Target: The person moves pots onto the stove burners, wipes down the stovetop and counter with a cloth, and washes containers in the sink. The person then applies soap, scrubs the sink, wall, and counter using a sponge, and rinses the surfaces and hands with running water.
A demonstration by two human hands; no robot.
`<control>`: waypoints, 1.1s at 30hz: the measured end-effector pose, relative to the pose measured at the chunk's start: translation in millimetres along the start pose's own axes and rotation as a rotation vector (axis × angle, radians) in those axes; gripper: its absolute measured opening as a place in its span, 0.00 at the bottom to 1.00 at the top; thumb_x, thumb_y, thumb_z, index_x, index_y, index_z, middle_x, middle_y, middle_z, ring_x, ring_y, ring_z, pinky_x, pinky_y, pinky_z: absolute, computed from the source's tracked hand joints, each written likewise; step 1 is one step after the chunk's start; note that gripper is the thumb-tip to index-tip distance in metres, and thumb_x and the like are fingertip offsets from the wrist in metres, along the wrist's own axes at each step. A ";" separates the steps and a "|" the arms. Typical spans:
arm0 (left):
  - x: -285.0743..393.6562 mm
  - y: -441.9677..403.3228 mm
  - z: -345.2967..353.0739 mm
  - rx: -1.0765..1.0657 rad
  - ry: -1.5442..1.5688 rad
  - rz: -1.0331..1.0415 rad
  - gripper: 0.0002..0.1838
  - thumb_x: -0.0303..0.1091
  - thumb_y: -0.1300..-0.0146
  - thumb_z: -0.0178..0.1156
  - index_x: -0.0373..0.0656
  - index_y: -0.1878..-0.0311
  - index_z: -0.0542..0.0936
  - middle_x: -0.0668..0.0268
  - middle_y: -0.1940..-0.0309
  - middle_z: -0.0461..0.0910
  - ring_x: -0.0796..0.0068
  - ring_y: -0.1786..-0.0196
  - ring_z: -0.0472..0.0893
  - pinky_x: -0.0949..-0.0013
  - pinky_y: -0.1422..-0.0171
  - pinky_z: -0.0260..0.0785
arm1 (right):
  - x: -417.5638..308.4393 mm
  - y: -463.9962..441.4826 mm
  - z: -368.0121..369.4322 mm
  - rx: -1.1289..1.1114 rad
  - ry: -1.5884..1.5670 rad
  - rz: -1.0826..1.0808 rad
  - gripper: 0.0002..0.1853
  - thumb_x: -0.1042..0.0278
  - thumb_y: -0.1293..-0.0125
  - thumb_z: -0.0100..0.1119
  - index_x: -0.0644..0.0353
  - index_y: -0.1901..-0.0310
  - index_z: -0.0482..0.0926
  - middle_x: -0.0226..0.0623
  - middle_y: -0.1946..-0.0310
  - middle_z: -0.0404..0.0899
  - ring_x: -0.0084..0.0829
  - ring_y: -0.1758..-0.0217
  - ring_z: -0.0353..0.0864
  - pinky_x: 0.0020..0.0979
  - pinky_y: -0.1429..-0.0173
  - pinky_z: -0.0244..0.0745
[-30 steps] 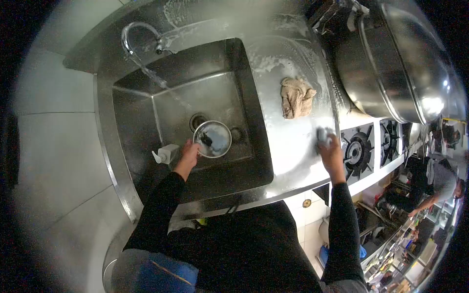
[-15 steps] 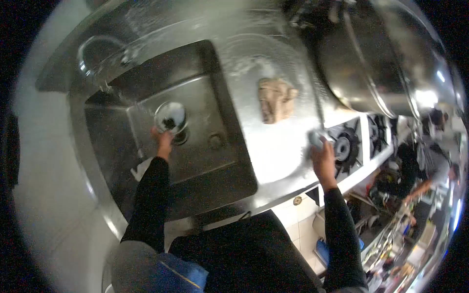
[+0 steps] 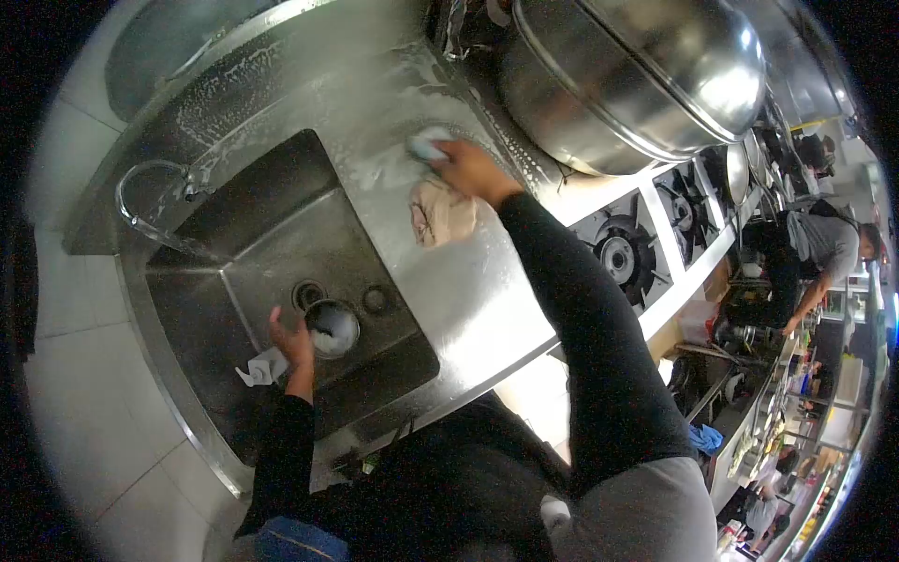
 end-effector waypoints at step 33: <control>295.4 181.0 -16.8 -1.224 0.207 1.489 0.24 0.47 0.33 0.58 0.44 0.39 0.78 0.58 0.31 0.71 0.57 0.27 0.66 0.46 0.21 0.51 | -66.8 92.1 46.8 0.299 0.251 -0.083 0.12 0.65 0.40 0.60 0.57 0.56 0.83 0.43 0.56 0.77 0.42 0.50 0.75 0.42 0.44 0.69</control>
Point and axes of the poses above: each hand's wrist, its own y-axis away from the middle knuckle, its own z-axis out of the palm, x = y × z, the point moved 6 cm from there along -y, towards the middle knuckle
